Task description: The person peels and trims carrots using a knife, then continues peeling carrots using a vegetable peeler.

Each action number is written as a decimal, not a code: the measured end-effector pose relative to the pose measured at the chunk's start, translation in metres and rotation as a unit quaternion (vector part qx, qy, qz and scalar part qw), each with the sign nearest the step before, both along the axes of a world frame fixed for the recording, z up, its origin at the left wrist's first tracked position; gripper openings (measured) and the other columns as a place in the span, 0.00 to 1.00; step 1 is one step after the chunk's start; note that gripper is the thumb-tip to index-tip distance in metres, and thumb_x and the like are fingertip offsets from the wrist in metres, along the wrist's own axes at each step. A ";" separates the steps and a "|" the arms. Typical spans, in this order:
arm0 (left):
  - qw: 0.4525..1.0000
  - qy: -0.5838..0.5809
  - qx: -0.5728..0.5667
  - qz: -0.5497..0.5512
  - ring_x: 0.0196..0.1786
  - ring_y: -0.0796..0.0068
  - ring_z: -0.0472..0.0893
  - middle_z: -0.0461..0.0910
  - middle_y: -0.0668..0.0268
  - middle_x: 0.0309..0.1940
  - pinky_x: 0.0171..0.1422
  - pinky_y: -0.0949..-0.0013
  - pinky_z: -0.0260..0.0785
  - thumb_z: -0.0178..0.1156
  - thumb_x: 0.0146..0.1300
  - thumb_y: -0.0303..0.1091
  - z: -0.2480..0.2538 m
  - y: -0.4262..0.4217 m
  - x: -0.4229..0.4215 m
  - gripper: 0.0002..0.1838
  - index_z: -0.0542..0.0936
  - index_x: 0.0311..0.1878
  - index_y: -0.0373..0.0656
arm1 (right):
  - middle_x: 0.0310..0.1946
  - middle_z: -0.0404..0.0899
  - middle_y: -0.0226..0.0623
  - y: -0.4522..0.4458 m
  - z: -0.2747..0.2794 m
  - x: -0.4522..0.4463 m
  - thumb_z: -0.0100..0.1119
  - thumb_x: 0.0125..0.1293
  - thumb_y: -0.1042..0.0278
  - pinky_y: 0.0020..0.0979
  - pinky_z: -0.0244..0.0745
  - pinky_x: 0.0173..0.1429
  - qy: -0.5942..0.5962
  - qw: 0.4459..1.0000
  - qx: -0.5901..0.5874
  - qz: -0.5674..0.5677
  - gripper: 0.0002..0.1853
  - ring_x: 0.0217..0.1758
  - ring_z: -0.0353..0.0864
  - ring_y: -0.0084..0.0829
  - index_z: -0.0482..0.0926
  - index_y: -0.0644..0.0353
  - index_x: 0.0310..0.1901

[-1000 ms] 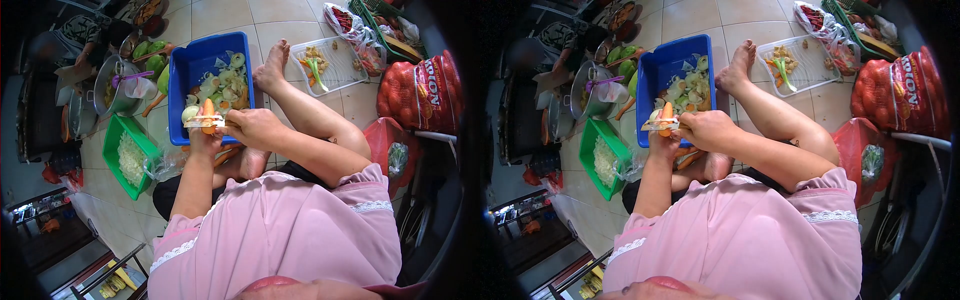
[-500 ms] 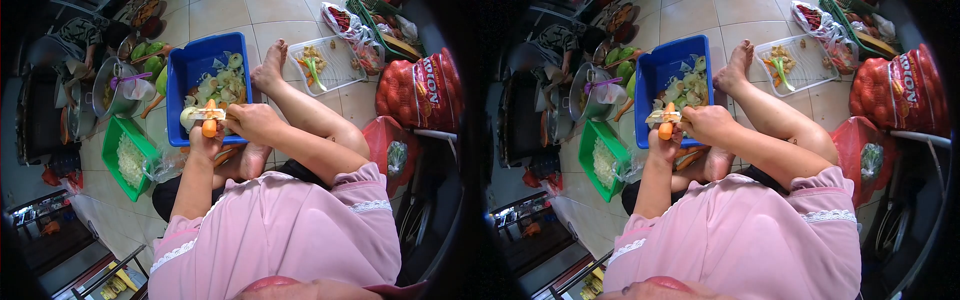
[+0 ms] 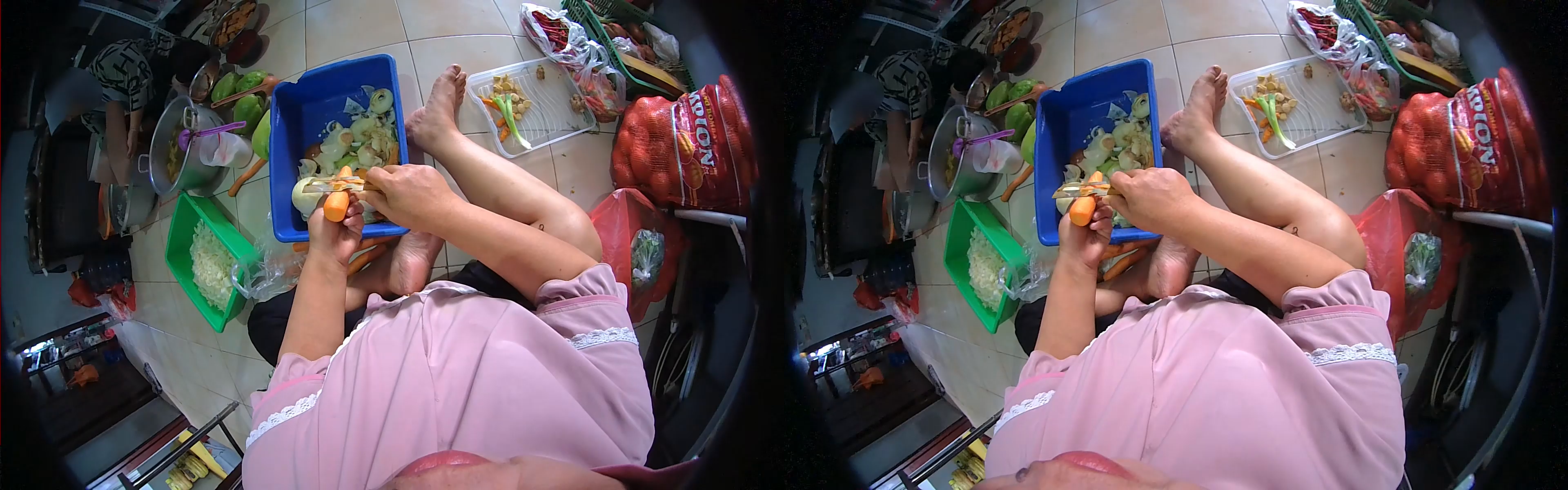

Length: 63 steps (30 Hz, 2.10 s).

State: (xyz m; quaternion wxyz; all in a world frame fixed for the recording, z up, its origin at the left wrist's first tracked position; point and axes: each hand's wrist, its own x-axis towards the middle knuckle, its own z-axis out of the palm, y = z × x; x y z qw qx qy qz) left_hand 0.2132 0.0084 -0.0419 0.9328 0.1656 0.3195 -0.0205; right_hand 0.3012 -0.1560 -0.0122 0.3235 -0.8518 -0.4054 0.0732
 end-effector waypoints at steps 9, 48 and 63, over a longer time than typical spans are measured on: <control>0.996 -0.057 0.064 -0.036 0.23 0.77 0.73 0.72 0.63 0.31 0.21 0.80 0.67 0.43 0.73 0.44 0.015 -0.009 0.001 0.14 0.69 0.48 0.44 | 0.26 0.81 0.44 -0.004 -0.007 0.014 0.52 0.64 0.50 0.43 0.77 0.34 0.002 0.998 -0.021 -0.059 0.17 0.31 0.83 0.44 0.75 0.58 0.35; 0.992 -0.072 0.069 -0.076 0.27 0.73 0.73 0.74 0.60 0.33 0.21 0.80 0.68 0.40 0.73 0.45 0.018 -0.016 -0.002 0.17 0.69 0.51 0.42 | 0.29 0.82 0.45 -0.006 -0.015 0.030 0.52 0.64 0.49 0.44 0.78 0.38 0.063 0.989 -0.097 -0.090 0.18 0.35 0.83 0.44 0.77 0.57 0.38; 0.996 0.014 0.079 -0.024 0.20 0.79 0.70 0.75 0.66 0.29 0.16 0.80 0.60 0.42 0.72 0.47 0.003 -0.001 0.004 0.17 0.72 0.50 0.46 | 0.28 0.82 0.43 -0.005 0.008 0.003 0.53 0.63 0.49 0.43 0.77 0.36 0.044 0.998 -0.038 -0.029 0.17 0.31 0.82 0.45 0.77 0.57 0.36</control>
